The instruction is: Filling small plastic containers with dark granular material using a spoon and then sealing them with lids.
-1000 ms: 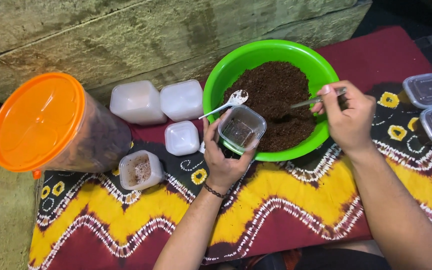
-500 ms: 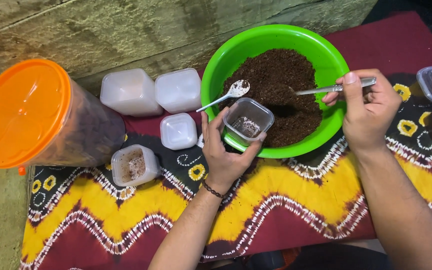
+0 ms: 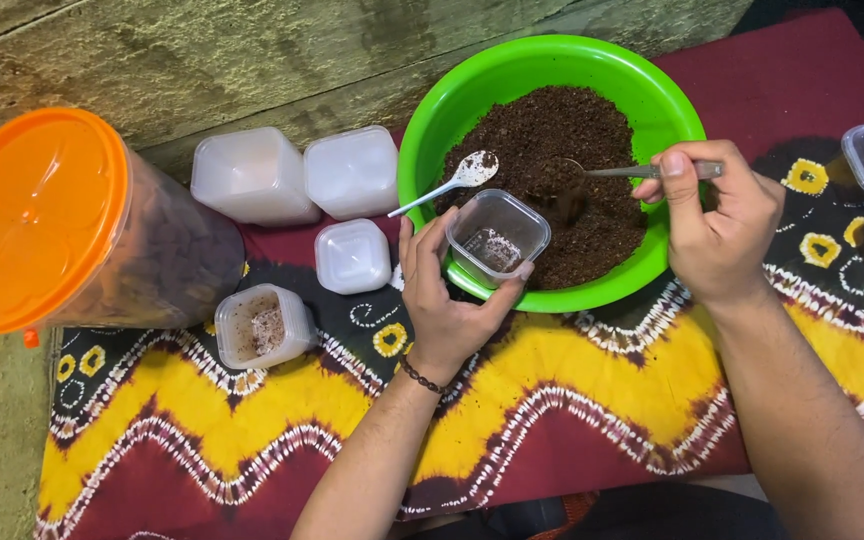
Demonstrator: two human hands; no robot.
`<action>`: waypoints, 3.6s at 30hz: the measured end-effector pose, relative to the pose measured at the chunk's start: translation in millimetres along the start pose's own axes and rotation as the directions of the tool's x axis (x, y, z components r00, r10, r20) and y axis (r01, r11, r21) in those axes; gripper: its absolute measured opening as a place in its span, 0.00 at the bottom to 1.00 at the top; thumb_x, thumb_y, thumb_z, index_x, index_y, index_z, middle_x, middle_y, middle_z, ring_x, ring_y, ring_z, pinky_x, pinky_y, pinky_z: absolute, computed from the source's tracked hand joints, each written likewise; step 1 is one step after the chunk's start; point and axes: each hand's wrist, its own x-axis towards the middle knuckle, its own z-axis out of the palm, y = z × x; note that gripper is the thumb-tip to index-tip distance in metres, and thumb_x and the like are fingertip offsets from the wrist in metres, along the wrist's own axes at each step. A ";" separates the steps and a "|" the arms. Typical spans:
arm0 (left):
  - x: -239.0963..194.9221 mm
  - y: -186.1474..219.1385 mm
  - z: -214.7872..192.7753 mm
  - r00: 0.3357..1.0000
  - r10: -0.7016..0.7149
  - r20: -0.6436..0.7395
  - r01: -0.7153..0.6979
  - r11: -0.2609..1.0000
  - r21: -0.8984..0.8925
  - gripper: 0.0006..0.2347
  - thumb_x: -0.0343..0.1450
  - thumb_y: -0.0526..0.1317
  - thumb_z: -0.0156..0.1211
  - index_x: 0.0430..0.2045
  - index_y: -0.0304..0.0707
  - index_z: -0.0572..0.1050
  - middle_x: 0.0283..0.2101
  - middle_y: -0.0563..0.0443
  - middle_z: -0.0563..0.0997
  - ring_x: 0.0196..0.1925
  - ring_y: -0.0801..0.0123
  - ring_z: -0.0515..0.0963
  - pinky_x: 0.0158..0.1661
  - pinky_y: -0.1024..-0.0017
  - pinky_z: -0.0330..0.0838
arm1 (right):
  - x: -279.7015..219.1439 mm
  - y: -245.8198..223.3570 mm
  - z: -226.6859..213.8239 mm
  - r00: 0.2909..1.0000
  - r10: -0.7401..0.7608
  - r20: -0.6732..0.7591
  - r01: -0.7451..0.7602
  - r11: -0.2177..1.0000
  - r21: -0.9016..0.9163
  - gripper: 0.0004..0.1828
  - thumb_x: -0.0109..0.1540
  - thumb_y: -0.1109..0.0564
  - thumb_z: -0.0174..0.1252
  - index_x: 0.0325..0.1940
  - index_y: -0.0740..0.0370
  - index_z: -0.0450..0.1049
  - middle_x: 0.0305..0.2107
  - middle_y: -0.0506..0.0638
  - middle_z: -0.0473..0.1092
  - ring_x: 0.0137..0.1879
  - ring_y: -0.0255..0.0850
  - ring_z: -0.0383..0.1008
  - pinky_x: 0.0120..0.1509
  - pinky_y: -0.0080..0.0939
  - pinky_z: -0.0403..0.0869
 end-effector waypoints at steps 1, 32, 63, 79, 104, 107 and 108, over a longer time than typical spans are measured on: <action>0.3 0.0 0.0 1.000 0.007 -0.002 -0.007 1.000 0.006 0.32 0.64 0.49 0.76 0.58 0.32 0.67 0.57 0.46 0.79 0.60 0.57 0.80 0.73 0.39 0.57 | -0.1 0.8 0.2 1.000 0.022 -0.012 -0.021 1.000 0.016 0.10 0.80 0.65 0.52 0.49 0.79 0.72 0.32 0.63 0.75 0.38 0.50 0.80 0.44 0.45 0.78; -0.9 4.8 0.4 0.999 -0.028 0.028 0.029 0.999 -0.033 0.31 0.64 0.52 0.74 0.57 0.36 0.68 0.57 0.47 0.77 0.61 0.56 0.77 0.76 0.35 0.49 | -8.5 -16.1 7.3 0.951 0.294 -0.094 -0.222 0.863 0.453 0.11 0.78 0.58 0.53 0.46 0.69 0.68 0.33 0.58 0.67 0.33 0.46 0.76 0.38 0.40 0.79; -7.5 7.8 0.3 0.991 0.133 -0.013 -0.133 0.974 -0.182 0.33 0.70 0.46 0.70 0.64 0.28 0.58 0.62 0.36 0.76 0.65 0.51 0.81 0.80 0.34 0.33 | -28.9 -19.9 16.9 0.940 -0.202 -0.275 0.303 0.864 0.402 0.14 0.73 0.55 0.50 0.40 0.70 0.65 0.24 0.63 0.68 0.27 0.52 0.75 0.36 0.47 0.72; -8.5 29.3 -26.6 0.952 -0.033 0.306 0.293 0.396 -0.870 0.36 0.76 0.60 0.62 0.72 0.33 0.58 0.57 0.39 0.77 0.58 0.54 0.80 0.65 0.54 0.77 | -33.9 -49.5 20.2 0.999 0.004 -0.039 0.027 0.664 0.747 0.18 0.65 0.44 0.62 0.43 0.56 0.66 0.22 0.51 0.70 0.25 0.37 0.74 0.33 0.39 0.68; -20.9 22.7 -21.3 0.748 -0.009 0.663 0.553 -0.543 -0.632 0.28 0.73 0.52 0.57 0.51 0.14 0.67 0.50 0.23 0.76 0.29 0.58 0.75 0.30 0.72 0.69 | -42.5 -71.2 -10.2 0.885 -0.399 0.242 0.202 0.795 0.572 0.17 0.64 0.45 0.53 0.34 0.62 0.68 0.34 0.56 0.79 0.32 0.42 0.86 0.36 0.33 0.88; -21.7 23.2 -20.4 0.744 -0.006 0.668 0.556 -0.548 -0.625 0.28 0.73 0.51 0.56 0.53 0.15 0.67 0.49 0.22 0.77 0.27 0.58 0.76 0.29 0.71 0.70 | -43.3 -76.0 -5.9 0.923 -0.313 0.222 0.146 0.822 0.550 0.13 0.65 0.48 0.52 0.33 0.58 0.68 0.30 0.51 0.79 0.29 0.38 0.87 0.35 0.32 0.89; -21.1 24.0 -20.5 0.742 0.001 0.670 0.555 -0.560 -0.615 0.28 0.73 0.50 0.57 0.54 0.14 0.67 0.49 0.22 0.76 0.26 0.58 0.74 0.28 0.71 0.68 | -44.3 -74.0 -4.8 0.924 -0.321 0.209 0.156 0.813 0.561 0.13 0.65 0.47 0.52 0.33 0.58 0.68 0.29 0.52 0.79 0.29 0.38 0.87 0.35 0.33 0.89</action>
